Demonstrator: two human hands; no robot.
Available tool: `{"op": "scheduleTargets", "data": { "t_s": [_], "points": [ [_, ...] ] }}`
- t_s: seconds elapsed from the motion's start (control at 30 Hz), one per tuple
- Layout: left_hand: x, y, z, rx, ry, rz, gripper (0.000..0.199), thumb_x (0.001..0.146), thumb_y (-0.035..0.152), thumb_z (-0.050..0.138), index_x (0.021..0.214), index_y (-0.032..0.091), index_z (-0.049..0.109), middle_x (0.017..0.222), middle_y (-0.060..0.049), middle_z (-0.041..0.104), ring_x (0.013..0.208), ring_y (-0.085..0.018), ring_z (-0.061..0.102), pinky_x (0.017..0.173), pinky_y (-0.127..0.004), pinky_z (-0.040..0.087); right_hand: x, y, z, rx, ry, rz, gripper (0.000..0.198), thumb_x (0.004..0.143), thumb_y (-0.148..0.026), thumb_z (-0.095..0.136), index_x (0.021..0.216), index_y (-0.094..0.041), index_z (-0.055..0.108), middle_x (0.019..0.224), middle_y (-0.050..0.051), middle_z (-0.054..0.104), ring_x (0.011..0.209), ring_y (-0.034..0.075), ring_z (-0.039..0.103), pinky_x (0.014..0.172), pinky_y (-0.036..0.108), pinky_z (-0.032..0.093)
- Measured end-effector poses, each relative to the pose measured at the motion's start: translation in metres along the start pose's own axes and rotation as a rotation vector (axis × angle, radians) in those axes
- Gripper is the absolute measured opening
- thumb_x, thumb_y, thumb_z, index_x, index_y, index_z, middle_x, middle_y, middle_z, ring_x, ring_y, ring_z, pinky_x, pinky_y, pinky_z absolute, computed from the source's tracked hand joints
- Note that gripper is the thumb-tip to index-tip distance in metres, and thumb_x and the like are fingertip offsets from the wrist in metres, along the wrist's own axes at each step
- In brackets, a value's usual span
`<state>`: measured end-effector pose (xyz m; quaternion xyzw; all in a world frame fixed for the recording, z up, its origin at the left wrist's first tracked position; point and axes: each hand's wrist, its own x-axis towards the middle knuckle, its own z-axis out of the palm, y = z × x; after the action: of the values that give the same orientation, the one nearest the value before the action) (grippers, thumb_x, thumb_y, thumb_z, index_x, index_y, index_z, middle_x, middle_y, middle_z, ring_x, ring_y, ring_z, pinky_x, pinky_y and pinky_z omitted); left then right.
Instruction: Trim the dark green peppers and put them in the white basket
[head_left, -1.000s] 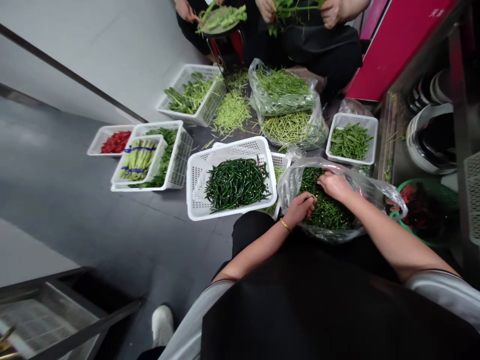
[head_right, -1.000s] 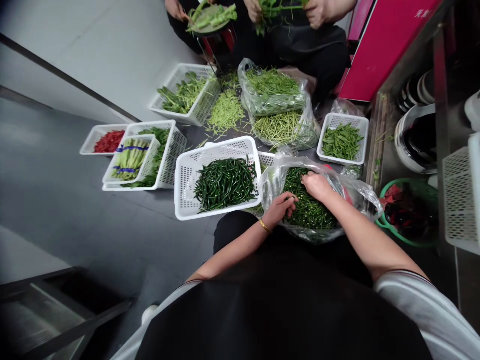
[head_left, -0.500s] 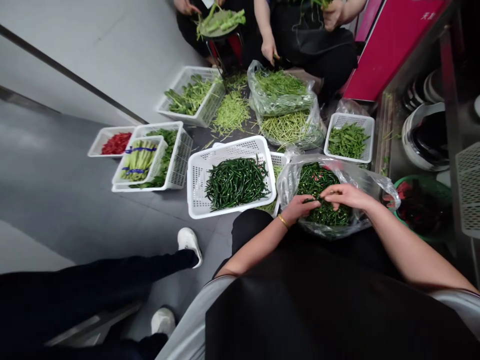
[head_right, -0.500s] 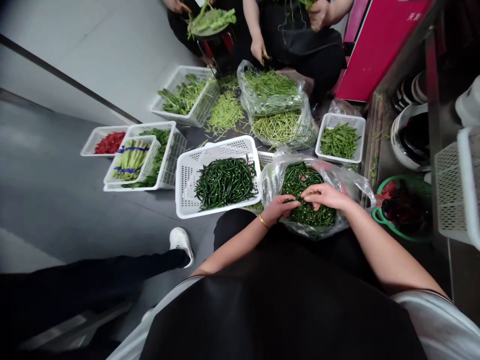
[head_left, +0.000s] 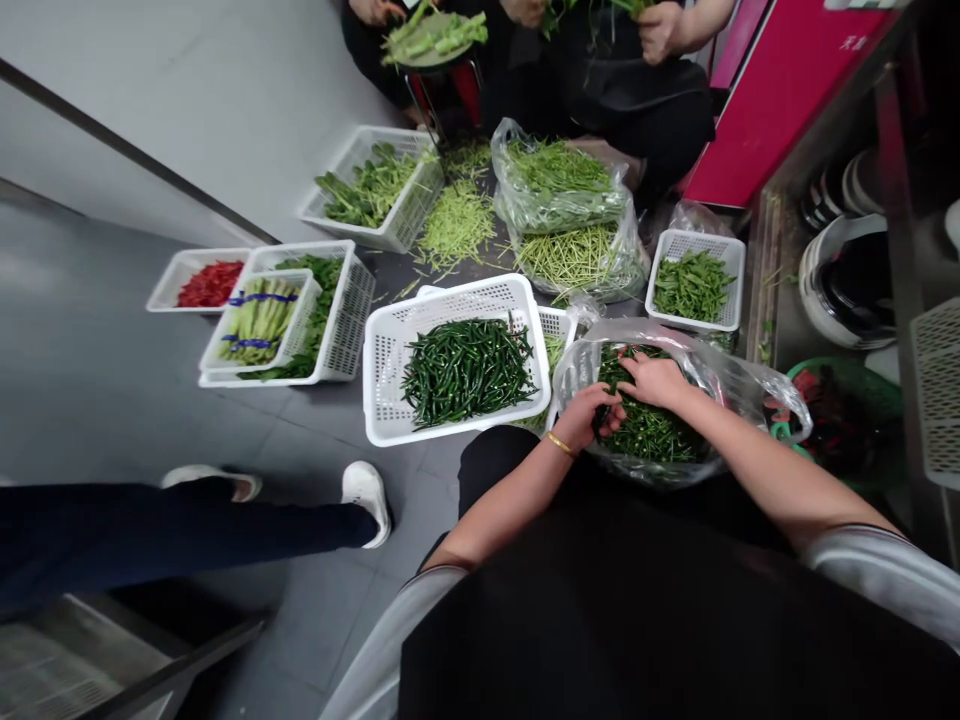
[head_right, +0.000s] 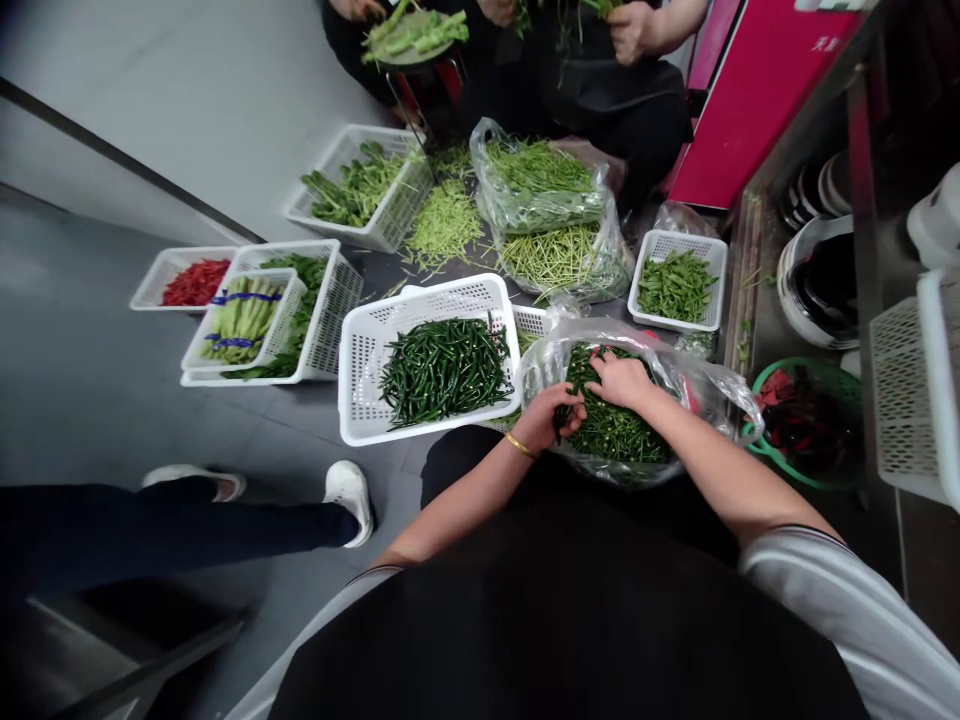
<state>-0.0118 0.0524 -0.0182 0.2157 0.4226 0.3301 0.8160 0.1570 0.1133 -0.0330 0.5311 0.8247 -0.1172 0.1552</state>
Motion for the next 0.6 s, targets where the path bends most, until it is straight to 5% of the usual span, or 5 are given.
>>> {"op": "scheduleTargets", "data": {
  "t_s": [0.17,0.3,0.43,0.6],
  "points": [
    [0.002,0.003,-0.001,-0.061,0.121,0.165,0.032,0.061,0.029,0.075,0.083,0.017,0.055,0.048,0.009,0.042,0.037,-0.004,0.034,0.038,-0.019,0.016,-0.078,0.007,0.011,0.082,0.044,-0.154,0.063,0.09,-0.049,0.052,0.146,-0.022,0.042,0.136,0.017,0.053,0.11,0.031,0.061,0.091,0.041,0.047],
    [-0.002,0.004,-0.003,-0.047,0.102,0.178,0.04,0.065,0.045,0.078,0.08,0.015,0.056,0.05,0.009,0.037,0.041,-0.004,0.036,0.04,-0.018,0.019,-0.109,0.036,0.006,0.361,0.219,-0.184,0.06,0.091,-0.046,0.049,0.145,-0.021,0.043,0.141,0.013,0.05,0.12,0.027,0.056,0.097,0.039,0.045],
    [-0.007,0.004,-0.006,-0.022,0.037,0.13,0.042,0.062,0.037,0.08,0.09,0.016,0.057,0.061,0.003,0.053,0.053,-0.009,0.054,0.045,-0.019,0.03,-0.1,0.059,-0.003,0.428,0.331,0.156,0.039,0.095,-0.037,0.039,0.111,-0.018,0.069,0.104,0.011,0.071,0.096,0.024,0.066,0.087,0.036,0.048],
    [-0.011,0.0,-0.005,-0.08,0.024,0.161,0.039,0.06,0.025,0.079,0.074,0.019,0.043,0.055,0.008,0.043,0.045,-0.005,0.043,0.043,-0.017,0.026,-0.035,0.036,-0.002,0.328,0.116,0.285,0.039,0.093,-0.043,0.046,0.098,-0.018,0.075,0.104,0.013,0.073,0.098,0.026,0.067,0.085,0.034,0.048]
  ]
}}
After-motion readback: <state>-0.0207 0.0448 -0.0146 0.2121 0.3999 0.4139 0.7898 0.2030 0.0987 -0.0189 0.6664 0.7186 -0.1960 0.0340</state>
